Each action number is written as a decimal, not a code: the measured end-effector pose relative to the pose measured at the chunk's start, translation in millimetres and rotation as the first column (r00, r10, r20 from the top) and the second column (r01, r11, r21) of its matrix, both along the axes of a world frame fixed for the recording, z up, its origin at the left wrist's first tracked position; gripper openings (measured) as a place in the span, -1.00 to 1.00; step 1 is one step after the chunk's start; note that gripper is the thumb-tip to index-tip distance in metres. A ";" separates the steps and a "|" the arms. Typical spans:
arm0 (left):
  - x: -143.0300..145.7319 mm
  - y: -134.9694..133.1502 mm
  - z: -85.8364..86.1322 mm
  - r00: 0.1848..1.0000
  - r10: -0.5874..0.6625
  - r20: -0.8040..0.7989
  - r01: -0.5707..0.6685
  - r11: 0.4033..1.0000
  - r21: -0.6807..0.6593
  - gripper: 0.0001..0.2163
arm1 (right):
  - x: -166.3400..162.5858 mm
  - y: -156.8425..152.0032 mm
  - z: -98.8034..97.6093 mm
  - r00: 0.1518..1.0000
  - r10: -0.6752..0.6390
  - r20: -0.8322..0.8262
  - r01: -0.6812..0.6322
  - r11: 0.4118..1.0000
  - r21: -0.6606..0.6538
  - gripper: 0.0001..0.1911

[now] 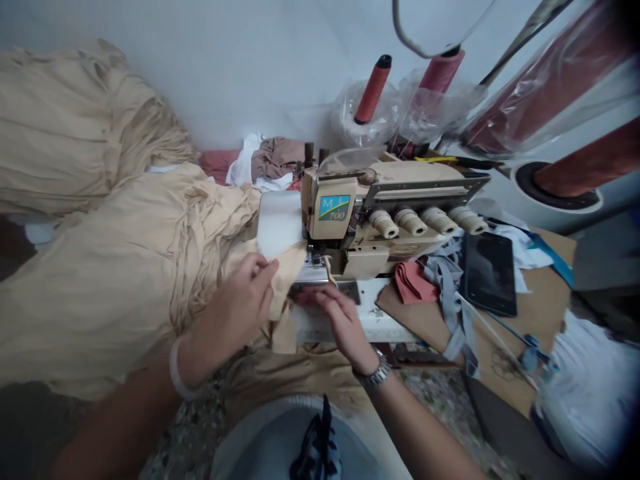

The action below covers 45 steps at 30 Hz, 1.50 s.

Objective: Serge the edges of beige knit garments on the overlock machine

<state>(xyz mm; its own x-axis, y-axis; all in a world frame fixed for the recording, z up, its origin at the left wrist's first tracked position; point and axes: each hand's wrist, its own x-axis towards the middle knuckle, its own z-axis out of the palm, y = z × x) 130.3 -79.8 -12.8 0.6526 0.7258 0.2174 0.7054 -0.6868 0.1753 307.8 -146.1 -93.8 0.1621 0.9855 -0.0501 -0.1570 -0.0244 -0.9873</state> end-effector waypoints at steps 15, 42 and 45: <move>13.4 5.5 -8.8 0.993 -0.075 -0.096 0.086 0.989 0.120 -0.60 | 21.5 -36.2 11.5 0.947 0.200 -0.249 -0.266 0.927 -0.265 -0.62; -7.1 -44.1 -38.2 0.900 0.035 0.434 0.162 0.898 -0.409 -0.84 | 22.6 -22.8 14.0 0.930 0.052 -0.363 -0.132 0.971 -0.198 -0.61; -0.5 -79.3 -69.4 0.796 0.450 0.405 0.241 0.378 -0.894 -0.67 | 11.4 -21.3 19.8 0.915 0.048 -0.400 -0.136 0.971 -0.196 -0.53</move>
